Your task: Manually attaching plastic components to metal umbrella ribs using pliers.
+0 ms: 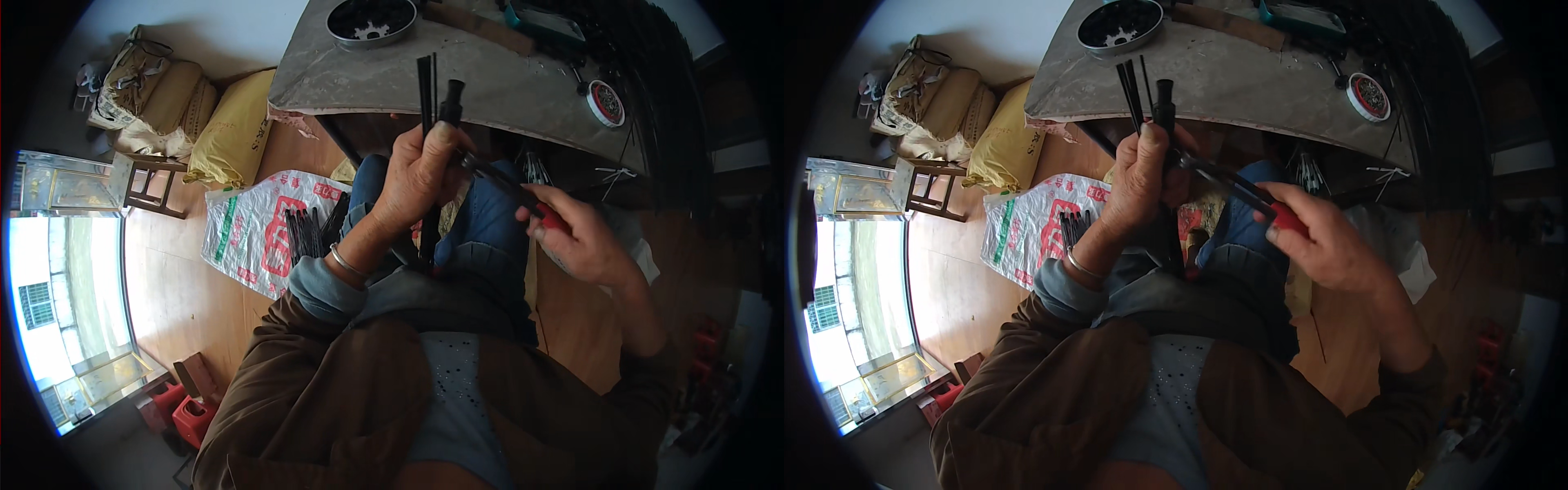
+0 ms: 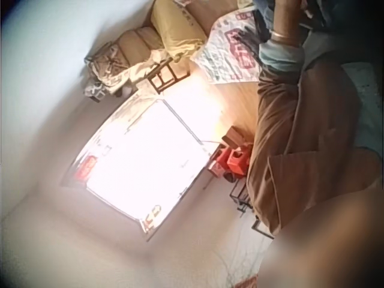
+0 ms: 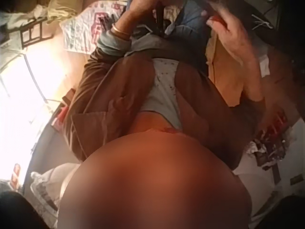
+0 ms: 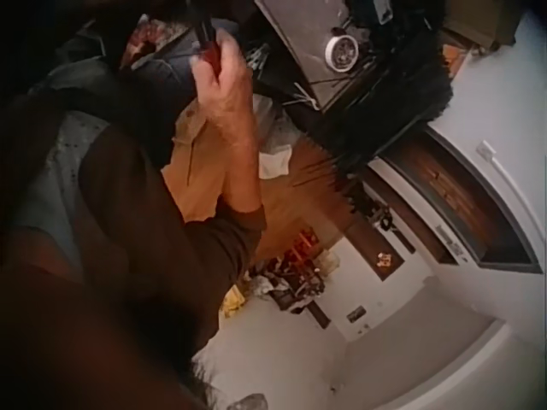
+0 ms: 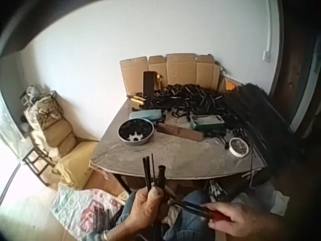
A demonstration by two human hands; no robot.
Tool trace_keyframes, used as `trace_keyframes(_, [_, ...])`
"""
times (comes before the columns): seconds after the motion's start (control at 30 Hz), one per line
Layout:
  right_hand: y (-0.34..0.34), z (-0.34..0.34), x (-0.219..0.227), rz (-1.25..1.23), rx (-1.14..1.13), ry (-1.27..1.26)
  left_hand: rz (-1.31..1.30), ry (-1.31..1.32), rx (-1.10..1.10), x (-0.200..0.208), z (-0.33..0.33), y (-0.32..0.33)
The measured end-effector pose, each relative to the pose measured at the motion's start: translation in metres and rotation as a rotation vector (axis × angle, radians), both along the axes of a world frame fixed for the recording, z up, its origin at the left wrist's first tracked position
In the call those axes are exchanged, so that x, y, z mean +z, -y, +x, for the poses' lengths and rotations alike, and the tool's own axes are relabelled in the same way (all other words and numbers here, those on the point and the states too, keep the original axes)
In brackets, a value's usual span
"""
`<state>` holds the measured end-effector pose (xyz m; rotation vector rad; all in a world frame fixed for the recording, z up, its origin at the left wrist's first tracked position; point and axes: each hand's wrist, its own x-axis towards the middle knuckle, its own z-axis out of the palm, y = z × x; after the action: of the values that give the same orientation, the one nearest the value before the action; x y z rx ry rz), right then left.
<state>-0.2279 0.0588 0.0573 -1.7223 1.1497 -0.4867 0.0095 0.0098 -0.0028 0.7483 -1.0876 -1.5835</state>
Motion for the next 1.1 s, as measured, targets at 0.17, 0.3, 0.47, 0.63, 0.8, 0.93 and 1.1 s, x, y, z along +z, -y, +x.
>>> trace_keyframes(0.17, [-0.021,0.000,-0.034,0.836,0.021,0.639,0.009,-0.063,-0.053,-0.004,-0.002,0.002])
trace_keyframes(0.3, [-0.016,-0.004,-0.042,1.065,0.244,0.885,0.001,-0.041,-0.057,0.000,-0.006,0.000])
trace_keyframes(0.47, [0.013,0.005,0.011,0.389,0.144,-0.121,-0.002,0.019,-0.017,0.001,-0.002,-0.001])
trace_keyframes(0.63, [-0.013,0.020,-0.016,0.030,-0.029,-0.080,0.063,-0.039,0.042,0.003,-0.007,0.004])
trace_keyframes(0.8, [-0.024,0.038,-0.030,0.646,-0.144,0.387,0.084,0.032,0.013,0.002,-0.003,0.013])
trace_keyframes(0.93, [-0.012,0.035,-0.016,0.641,-0.054,0.416,0.078,0.057,-0.164,0.004,0.007,0.019])
trace_keyframes(1.1, [-0.002,0.026,0.000,0.779,-0.016,0.414,0.122,-0.014,-0.242,-0.002,0.007,0.025])
